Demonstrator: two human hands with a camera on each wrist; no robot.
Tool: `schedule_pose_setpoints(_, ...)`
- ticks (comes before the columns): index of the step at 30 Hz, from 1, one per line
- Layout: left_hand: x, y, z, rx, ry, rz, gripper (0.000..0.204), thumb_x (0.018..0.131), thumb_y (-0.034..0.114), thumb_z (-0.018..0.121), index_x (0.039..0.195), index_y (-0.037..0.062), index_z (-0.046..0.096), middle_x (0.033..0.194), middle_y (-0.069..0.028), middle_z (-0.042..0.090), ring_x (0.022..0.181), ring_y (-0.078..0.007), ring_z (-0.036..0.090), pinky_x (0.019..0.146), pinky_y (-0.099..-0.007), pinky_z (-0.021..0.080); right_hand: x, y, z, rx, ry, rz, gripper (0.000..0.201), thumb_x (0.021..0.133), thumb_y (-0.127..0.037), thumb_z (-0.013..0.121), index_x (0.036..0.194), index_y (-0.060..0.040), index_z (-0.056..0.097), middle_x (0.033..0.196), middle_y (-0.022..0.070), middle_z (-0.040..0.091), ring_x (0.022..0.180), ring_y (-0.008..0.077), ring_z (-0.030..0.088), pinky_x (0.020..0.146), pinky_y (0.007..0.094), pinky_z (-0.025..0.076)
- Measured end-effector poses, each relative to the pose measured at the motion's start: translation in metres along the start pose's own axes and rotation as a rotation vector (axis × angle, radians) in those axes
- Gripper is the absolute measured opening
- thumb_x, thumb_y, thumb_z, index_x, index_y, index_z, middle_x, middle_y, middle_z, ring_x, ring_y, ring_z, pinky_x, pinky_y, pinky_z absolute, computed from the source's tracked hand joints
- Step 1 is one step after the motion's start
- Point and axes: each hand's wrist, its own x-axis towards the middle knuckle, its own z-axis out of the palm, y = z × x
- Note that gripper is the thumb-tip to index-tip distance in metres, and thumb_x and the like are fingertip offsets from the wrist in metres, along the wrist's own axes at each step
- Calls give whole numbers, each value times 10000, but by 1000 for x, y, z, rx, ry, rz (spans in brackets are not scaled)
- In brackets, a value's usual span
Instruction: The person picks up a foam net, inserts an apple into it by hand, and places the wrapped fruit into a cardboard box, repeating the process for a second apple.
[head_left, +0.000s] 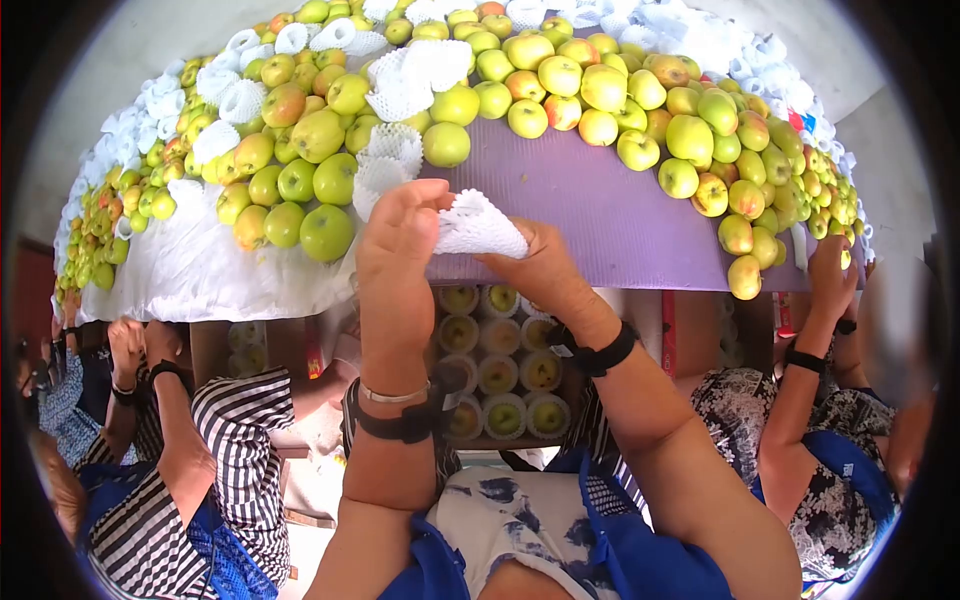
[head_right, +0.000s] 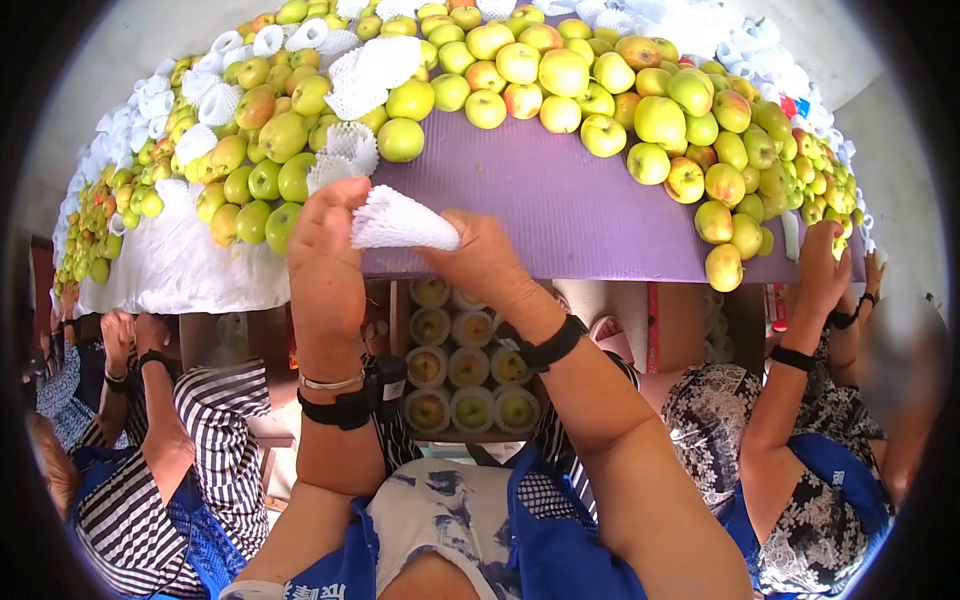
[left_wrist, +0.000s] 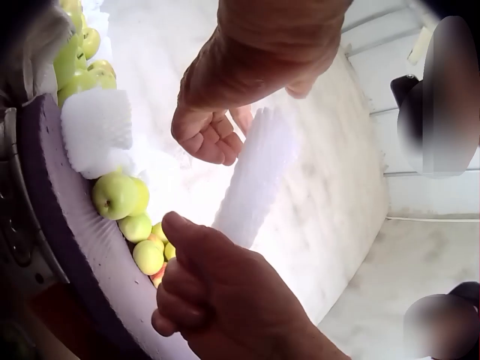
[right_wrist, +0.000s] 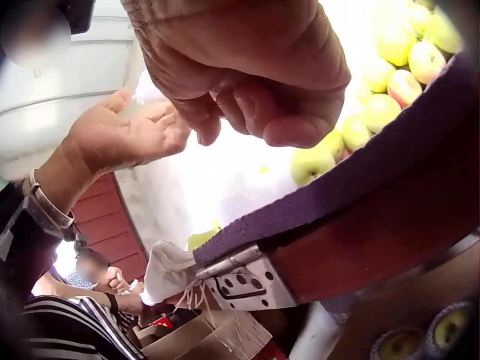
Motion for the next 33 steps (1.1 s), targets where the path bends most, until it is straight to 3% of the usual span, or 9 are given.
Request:
schedule_pose_setpoints(4, -1, -1, -4, -70, -25, -94, 248, 844, 13, 501, 1084, -40, 540, 1037, -92, 573, 977, -164, 534, 873, -292, 413, 1, 4, 0, -70, 26, -21, 208, 742, -215, 698, 799, -30, 620, 702, 167, 619, 642, 300, 622, 577, 337, 480)
schedule_pose_setpoints(7, -2, 0, -2, -36, -11, -142, 221, 817, -30, 526, 1036, -34, 556, 974, -72, 585, 917, -139, 546, 809, -260, 434, 2, -3, -7, -123, -80, 113, 196, 750, -82, 666, 930, -15, 630, 791, 37, 657, 717, 64, 554, 655, 263, 478)
schedule_pose_setpoints(11, -2, -20, -8, 62, 146, -222, 139, 822, -22, 543, 957, -31, 578, 863, -54, 606, 778, -111, 569, 705, -231, 462, 3, -6, -15, -233, -68, -58, 255, 714, -149, 703, 899, -19, 584, 776, 90, 621, 752, 131, 577, 670, 306, 464)
schedule_pose_setpoints(12, -1, -22, -4, -65, 173, -163, 92, 838, -3, 549, 917, -32, 586, 819, -53, 615, 704, -102, 569, 655, -225, 466, 4, -22, -24, -308, -139, 24, 426, 702, -209, 729, 1039, -17, 553, 940, 140, 606, 852, 182, 594, 742, 323, 472)
schedule_pose_setpoints(17, 0, -45, -3, 9, 226, -148, 113, 903, 47, 498, 931, -35, 571, 891, -81, 626, 793, -132, 599, 747, -254, 483, 26, -5, -71, 4, 252, 32, 723, 673, -327, 766, 1218, 21, 442, 1192, 218, 492, 1098, 326, 499, 947, 373, 405)
schedule_pose_setpoints(22, -2, -58, 0, -49, 231, -182, 87, 886, 23, 516, 926, -31, 571, 890, -81, 625, 789, -129, 595, 741, -258, 484, 53, 49, -120, -760, 615, -90, 683, 693, -286, 746, 1223, 17, 440, 1205, 228, 494, 1161, 378, 429, 1013, 422, 330)
schedule_pose_setpoints(28, 1, -57, 3, -65, 262, -228, 97, 889, 31, 509, 932, -34, 568, 902, -84, 622, 802, -137, 595, 748, -265, 484, 51, 55, -135, -899, 470, -24, 566, 699, -158, 708, 1191, 9, 482, 1201, 228, 488, 1162, 394, 412, 999, 445, 339)
schedule_pose_setpoints(31, 1, -52, 3, -79, 248, -216, 109, 894, 38, 502, 940, -36, 566, 904, -84, 620, 808, -142, 596, 753, -272, 485, 49, 21, -139, -718, 579, 245, 492, 707, -133, 685, 1157, -16, 526, 1157, 218, 509, 1109, 383, 458, 946, 440, 393)
schedule_pose_setpoints(33, 0, -52, 2, -101, 234, -200, 110, 894, 40, 504, 944, -35, 567, 904, -83, 620, 810, -143, 597, 754, -273, 485, 49, 44, -138, -862, 623, 68, 438, 712, -121, 677, 1122, -29, 551, 1103, 207, 534, 1063, 368, 492, 905, 431, 423)
